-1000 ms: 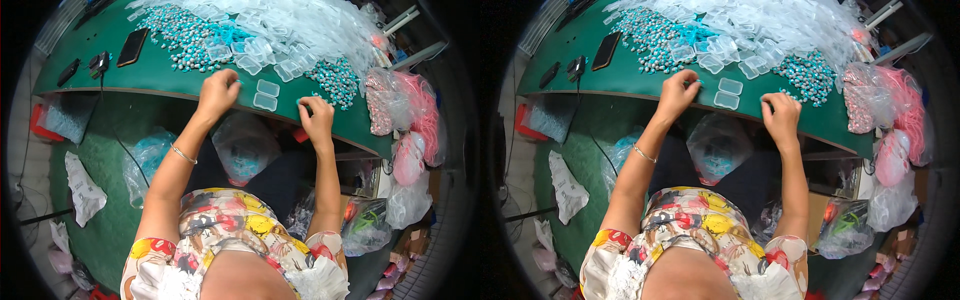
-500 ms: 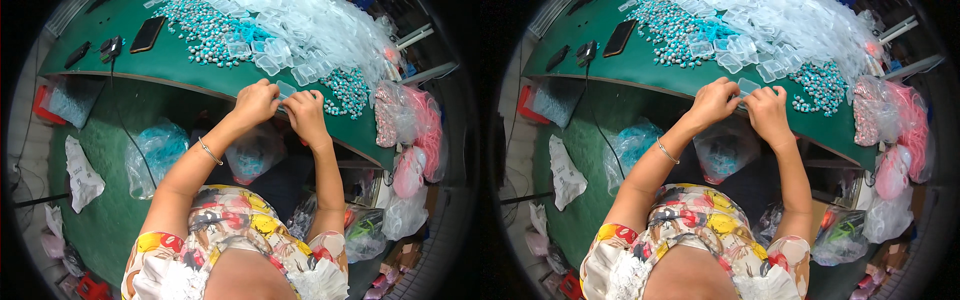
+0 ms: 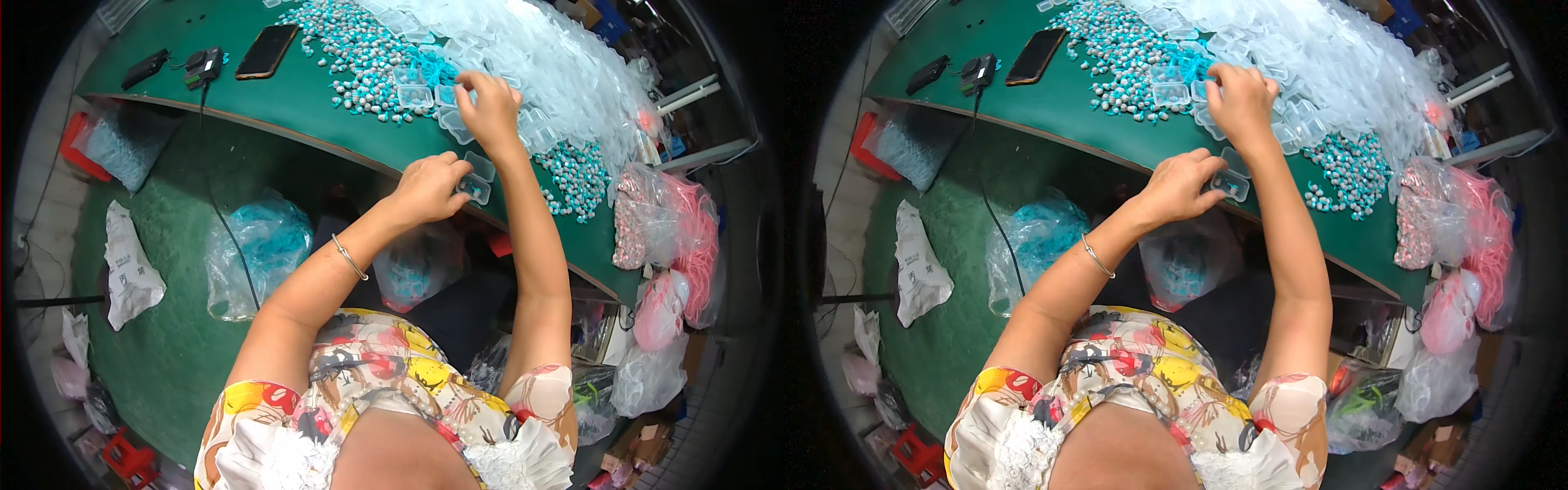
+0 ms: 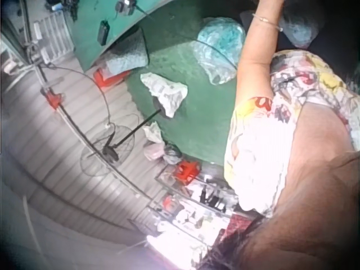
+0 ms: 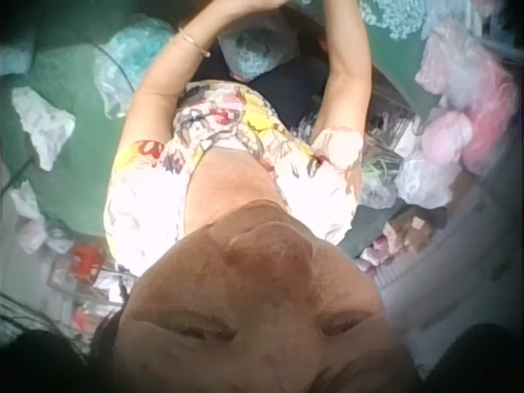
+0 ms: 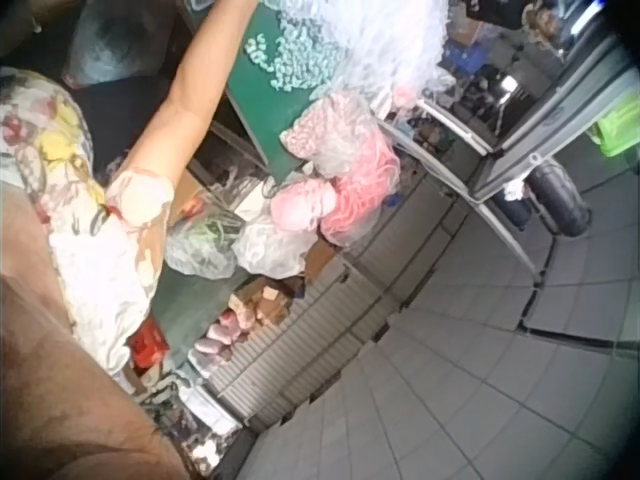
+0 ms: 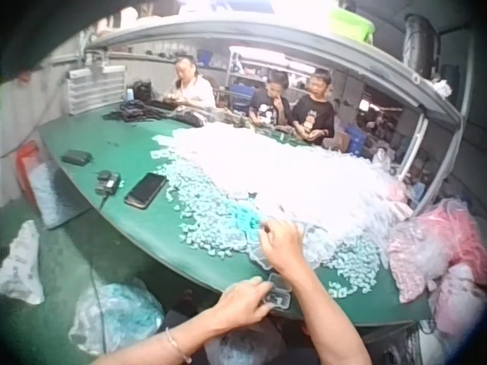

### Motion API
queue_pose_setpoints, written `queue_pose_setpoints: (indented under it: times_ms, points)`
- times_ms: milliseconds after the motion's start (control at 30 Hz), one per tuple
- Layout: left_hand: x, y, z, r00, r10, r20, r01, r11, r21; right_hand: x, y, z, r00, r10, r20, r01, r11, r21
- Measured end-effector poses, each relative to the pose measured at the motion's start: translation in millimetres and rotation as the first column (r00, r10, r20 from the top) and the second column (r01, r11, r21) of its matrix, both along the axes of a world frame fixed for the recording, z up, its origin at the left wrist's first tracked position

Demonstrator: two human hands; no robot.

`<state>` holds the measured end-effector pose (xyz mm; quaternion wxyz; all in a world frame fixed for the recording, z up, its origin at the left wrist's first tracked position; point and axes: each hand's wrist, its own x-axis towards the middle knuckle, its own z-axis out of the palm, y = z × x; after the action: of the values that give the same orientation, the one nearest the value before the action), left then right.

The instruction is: The person repeatedly picks up small teal and white beads from a green table and places them into small clear plastic containers. They then close the containers and set them aside. The process is repetitive and involves handling beads and containers by hand.

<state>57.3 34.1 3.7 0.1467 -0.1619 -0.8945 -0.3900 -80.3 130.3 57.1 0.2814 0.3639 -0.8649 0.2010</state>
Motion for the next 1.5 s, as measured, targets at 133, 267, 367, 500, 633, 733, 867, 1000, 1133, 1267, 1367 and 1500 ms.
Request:
queue_pose_setpoints:
  times_ms: [133, 267, 367, 500, 633, 733, 867, 1000, 1133, 1267, 1367, 1500]
  points:
    - [-1, -3, 4, 0.999, -0.021, 0.050, 0.021, 1.000, 0.003, -28, -48, -11, 0.973, -0.228, 0.037, 0.220, 0.964, 0.146]
    - [0, -4, -1, 1.000, -0.003, -0.003, 0.003, 1.000, -0.014, -35, -56, -11, 0.926, -0.256, 0.277, 0.244, 0.967, 0.079]
    - [-1, -2, -4, 1.000, -0.002, -0.001, 0.002, 1.000, 0.008, -26, -39, -4, 0.923, -0.125, 0.365, 0.200, 0.964, -0.176]
    - [1, -1, 0, 1.000, -0.006, 0.016, 0.006, 1.000, 0.030, -2, 4, 5, 0.884, 0.267, 0.385, -0.021, 0.843, -0.537]
    - [-1, -1, -4, 1.000, -0.017, 0.005, 0.017, 0.999, 0.029, 50, 70, 4, 0.868, 0.286, 0.406, -0.152, 0.931, -0.331]
    - [-1, -4, -3, 0.999, -0.013, 0.035, 0.013, 1.000, 0.020, 81, 92, -7, 0.819, 0.289, 0.496, -0.161, 0.945, -0.285]
    - [-1, -5, 0, 0.998, -0.032, 0.055, 0.029, 0.999, 0.046, 93, 102, -20, 0.854, 0.223, 0.469, -0.142, 0.969, -0.203]
    - [-2, -5, 0, 0.998, -0.035, 0.055, 0.033, 0.998, 0.049, 90, 102, -34, 0.921, 0.211, 0.328, -0.178, 0.976, -0.128]
    - [-1, -5, -1, 0.998, -0.025, 0.054, 0.022, 0.998, 0.053, 94, 100, -35, 0.948, 0.194, 0.251, -0.176, 0.980, -0.091]
    - [-1, -4, 0, 0.998, -0.006, 0.061, 0.003, 0.999, 0.049, 89, 105, -31, 0.963, 0.138, 0.233, -0.131, 0.990, -0.046]
    - [-1, -2, 1, 0.999, -0.006, 0.050, 0.004, 0.999, 0.046, 76, 106, -33, 0.958, -0.011, 0.286, 0.020, 0.999, -0.028]
    - [-2, -2, -3, 1.000, -0.017, 0.020, 0.016, 0.998, 0.057, 65, 103, -44, 0.940, -0.036, 0.339, 0.038, 0.999, 0.001]
